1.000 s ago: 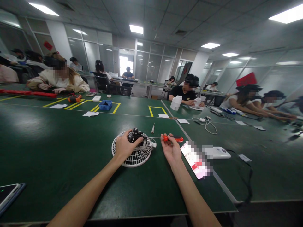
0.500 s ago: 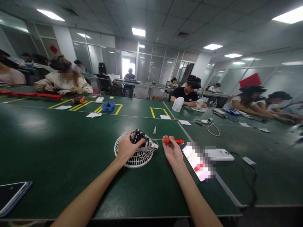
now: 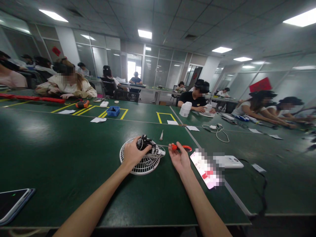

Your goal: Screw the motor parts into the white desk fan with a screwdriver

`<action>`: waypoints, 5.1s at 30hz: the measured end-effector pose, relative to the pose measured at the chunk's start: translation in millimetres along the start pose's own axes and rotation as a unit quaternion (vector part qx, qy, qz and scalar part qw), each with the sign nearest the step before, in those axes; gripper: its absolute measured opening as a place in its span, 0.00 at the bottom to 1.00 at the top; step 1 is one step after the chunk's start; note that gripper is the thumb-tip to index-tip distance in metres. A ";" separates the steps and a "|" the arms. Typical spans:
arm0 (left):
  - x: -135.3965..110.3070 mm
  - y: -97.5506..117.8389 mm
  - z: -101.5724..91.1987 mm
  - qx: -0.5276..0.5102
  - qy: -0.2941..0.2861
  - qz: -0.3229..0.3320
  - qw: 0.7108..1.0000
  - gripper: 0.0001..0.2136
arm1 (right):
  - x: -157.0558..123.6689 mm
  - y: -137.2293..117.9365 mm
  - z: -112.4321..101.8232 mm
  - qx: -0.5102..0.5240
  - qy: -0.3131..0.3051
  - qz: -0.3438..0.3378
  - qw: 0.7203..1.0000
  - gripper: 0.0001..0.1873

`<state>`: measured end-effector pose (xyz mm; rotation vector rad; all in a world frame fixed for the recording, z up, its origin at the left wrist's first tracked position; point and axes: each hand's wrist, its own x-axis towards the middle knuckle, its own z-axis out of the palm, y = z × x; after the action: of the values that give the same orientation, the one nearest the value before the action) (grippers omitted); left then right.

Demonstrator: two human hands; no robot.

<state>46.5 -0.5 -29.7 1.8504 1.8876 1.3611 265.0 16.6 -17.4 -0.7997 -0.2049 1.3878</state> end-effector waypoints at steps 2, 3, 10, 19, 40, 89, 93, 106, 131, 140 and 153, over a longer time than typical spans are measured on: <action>0.0 0.3 -0.3 0.001 0.003 0.002 1.000 0.31 | -1.9 0.4 0.3 -0.018 0.011 0.010 1.000 0.04; 0.0 0.6 -0.6 0.000 0.005 0.002 1.000 0.31 | -2.6 0.7 0.4 -0.025 0.013 0.013 1.000 0.03; -0.6 3.3 -3.6 -0.006 0.003 0.002 1.000 0.30 | -0.2 4.0 0.0 -0.005 -0.005 -0.020 1.000 0.07; -1.1 6.2 -4.3 0.022 0.000 0.041 0.999 0.31 | 0.4 6.4 -1.7 -0.020 0.012 -0.021 1.000 0.09; -1.5 6.8 -5.5 0.012 -0.009 0.007 1.000 0.31 | 5.2 7.1 -5.1 -0.045 -0.018 -0.020 0.999 0.11; -0.7 4.2 -4.3 0.006 -0.008 -0.012 1.000 0.31 | 0.9 0.2 -2.0 0.000 -0.025 -0.009 1.000 0.11; -0.3 2.8 -3.4 0.007 -0.004 -0.006 1.000 0.31 | 0.5 -1.6 -3.8 -0.006 -0.031 0.003 0.999 0.07; -0.4 1.7 -2.5 0.012 -0.009 -0.008 1.000 0.32 | 6.0 3.0 -7.5 -0.025 -0.025 -0.016 0.999 0.10; -0.4 2.1 -0.8 0.021 -0.005 -0.004 1.000 0.26 | 2.4 10.7 -8.7 -0.126 0.018 -0.148 0.981 0.21; -1.1 3.7 -1.8 0.019 0.001 -0.003 1.000 0.25 | 4.0 11.8 -6.5 -0.162 0.064 -0.132 0.976 0.21; -1.2 2.8 -2.2 0.015 -0.007 -0.003 1.000 0.26 | 6.5 12.5 -10.7 -0.161 0.049 -0.119 0.978 0.23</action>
<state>47.3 -3.1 -27.0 1.8626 1.9159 1.3225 262.6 18.2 -34.8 -1.0727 -0.4431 1.0988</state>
